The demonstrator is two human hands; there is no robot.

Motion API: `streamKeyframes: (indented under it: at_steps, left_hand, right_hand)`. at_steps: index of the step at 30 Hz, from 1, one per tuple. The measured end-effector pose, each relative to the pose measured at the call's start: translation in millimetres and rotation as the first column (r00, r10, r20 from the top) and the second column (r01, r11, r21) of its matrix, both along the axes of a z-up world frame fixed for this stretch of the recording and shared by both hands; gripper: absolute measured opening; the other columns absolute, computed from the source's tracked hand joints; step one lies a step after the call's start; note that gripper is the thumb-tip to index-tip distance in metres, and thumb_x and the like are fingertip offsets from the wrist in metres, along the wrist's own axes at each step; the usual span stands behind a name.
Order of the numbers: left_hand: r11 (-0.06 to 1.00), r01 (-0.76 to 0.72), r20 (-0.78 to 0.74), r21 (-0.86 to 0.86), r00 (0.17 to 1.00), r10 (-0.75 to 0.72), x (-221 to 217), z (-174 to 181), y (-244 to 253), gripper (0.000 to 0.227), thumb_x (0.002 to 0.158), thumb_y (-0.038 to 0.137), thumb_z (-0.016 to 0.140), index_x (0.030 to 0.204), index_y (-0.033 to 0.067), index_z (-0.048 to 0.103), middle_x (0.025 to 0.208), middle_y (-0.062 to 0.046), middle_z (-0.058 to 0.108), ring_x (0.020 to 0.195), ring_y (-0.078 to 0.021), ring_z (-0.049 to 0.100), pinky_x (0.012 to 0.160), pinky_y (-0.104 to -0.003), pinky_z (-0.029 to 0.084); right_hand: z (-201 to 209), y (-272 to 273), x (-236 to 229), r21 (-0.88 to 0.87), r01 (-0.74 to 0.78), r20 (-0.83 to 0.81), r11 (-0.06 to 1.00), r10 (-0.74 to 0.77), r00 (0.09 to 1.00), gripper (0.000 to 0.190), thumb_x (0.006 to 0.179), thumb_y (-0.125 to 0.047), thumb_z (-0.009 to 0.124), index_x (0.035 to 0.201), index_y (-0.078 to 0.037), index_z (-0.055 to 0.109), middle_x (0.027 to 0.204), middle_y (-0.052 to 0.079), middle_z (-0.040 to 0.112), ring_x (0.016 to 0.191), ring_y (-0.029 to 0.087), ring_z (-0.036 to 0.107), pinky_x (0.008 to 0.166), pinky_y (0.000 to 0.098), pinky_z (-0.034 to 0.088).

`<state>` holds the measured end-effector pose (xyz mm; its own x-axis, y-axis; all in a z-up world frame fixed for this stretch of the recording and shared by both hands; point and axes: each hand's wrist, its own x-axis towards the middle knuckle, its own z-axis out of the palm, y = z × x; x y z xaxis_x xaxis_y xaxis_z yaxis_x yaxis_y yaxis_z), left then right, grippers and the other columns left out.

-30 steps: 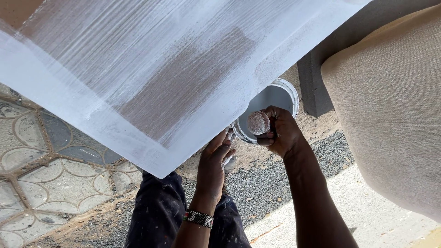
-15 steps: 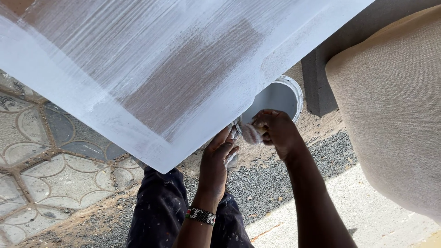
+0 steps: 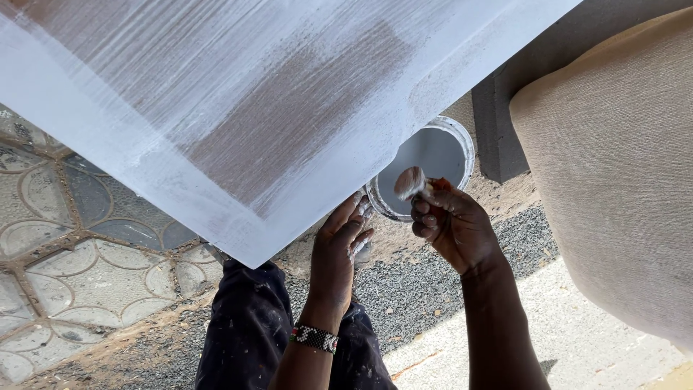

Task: Painting a wooden board with white paint using a small sponge applicator

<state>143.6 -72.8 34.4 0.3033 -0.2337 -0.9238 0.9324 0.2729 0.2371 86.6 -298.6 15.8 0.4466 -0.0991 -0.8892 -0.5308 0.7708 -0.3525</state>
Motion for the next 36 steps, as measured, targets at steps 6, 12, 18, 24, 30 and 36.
streamKeyframes:
  at_steps: [6, 12, 18, 24, 30, 36]
  left_hand:
    - [1.000, 0.008, 0.039, -0.011, 0.999, -0.008, -15.4, -13.2, 3.8, 0.074, 0.105, 0.016, 0.065, 0.177, 0.0069, 0.061, 0.172, -0.016, 0.068, 0.149, -0.0268, 0.063, 0.127, -0.053, 0.058]
    - [1.000, 0.003, 0.051, -0.021, 0.999, -0.002, -27.1, -18.0, 7.0, 0.073, 0.106, 0.019, 0.066, 0.177, 0.0048, 0.060, 0.178, -0.024, 0.064, 0.162, -0.0385, 0.062, 0.128, -0.057, 0.056]
    - [0.999, -0.015, 0.092, -0.038, 0.996, 0.018, -29.5, -10.9, 9.5, 0.072, 0.108, 0.016, 0.063, 0.178, 0.0046, 0.059, 0.179, -0.027, 0.062, 0.166, -0.0421, 0.059, 0.129, -0.057, 0.054]
    - [0.998, 0.019, 0.113, -0.054, 0.994, -0.013, -42.2, -19.6, 11.8, 0.073, 0.107, 0.017, 0.064, 0.179, 0.0078, 0.058, 0.179, -0.023, 0.062, 0.163, -0.0354, 0.056, 0.132, -0.054, 0.051]
    - [0.996, -0.007, 0.117, -0.093, 0.993, 0.018, -47.0, -22.4, 11.4, 0.075, 0.106, 0.013, 0.062, 0.181, 0.0099, 0.056, 0.185, -0.025, 0.057, 0.171, -0.0394, 0.050, 0.135, -0.055, 0.046]
    - [0.997, -0.026, 0.091, -0.071, 0.995, 0.032, -46.4, -19.0, 10.8, 0.071, 0.106, 0.013, 0.062, 0.177, 0.0105, 0.061, 0.181, -0.019, 0.064, 0.166, -0.0322, 0.056, 0.134, -0.051, 0.048]
  right_hand:
    - [-12.6, -12.2, -5.2, -0.124, -0.086, -0.195, 0.989, 0.061, 0.979, 0.013, 0.108, -0.018, 0.071, 0.119, -0.017, 0.079, 0.105, 0.012, 0.082, 0.086, 0.018, 0.066, 0.071, 0.0267, 0.053]
    - [1.7, 13.8, 18.3, -0.481, -0.322, -0.233, 0.816, 0.235, 0.944, 0.033, 0.107, -0.005, 0.072, 0.137, -0.008, 0.058, 0.089, 0.027, 0.081, 0.064, 0.022, 0.069, 0.053, 0.0286, 0.044]
    - [8.6, 45.2, 27.5, -0.629, -0.544, -0.458, 0.556, 0.301, 0.837, 0.022, 0.106, -0.016, 0.081, 0.127, -0.009, 0.079, 0.083, 0.012, 0.076, 0.074, 0.012, 0.063, 0.063, 0.0240, 0.043]
    - [3.6, 62.6, 29.1, -0.499, -0.840, -0.704, 0.216, 0.464, 0.537, 0.022, 0.104, -0.034, 0.081, 0.122, -0.025, 0.088, 0.103, 0.011, 0.088, 0.103, 0.034, 0.086, 0.084, 0.0469, 0.063]
    - [0.8, 33.6, 15.7, -0.427, -0.805, -0.522, 0.411, 0.615, 0.591, 0.017, 0.092, -0.025, 0.079, 0.092, -0.011, 0.087, 0.065, 0.009, 0.077, 0.069, 0.021, 0.073, 0.068, 0.0315, 0.050]
    - [-8.4, 4.1, -12.8, -0.070, -0.165, -0.287, 0.984, 0.138, 0.948, 0.020, 0.087, -0.021, 0.069, 0.099, -0.011, 0.083, 0.060, 0.006, 0.061, 0.041, 0.010, 0.042, 0.045, 0.0198, 0.025]
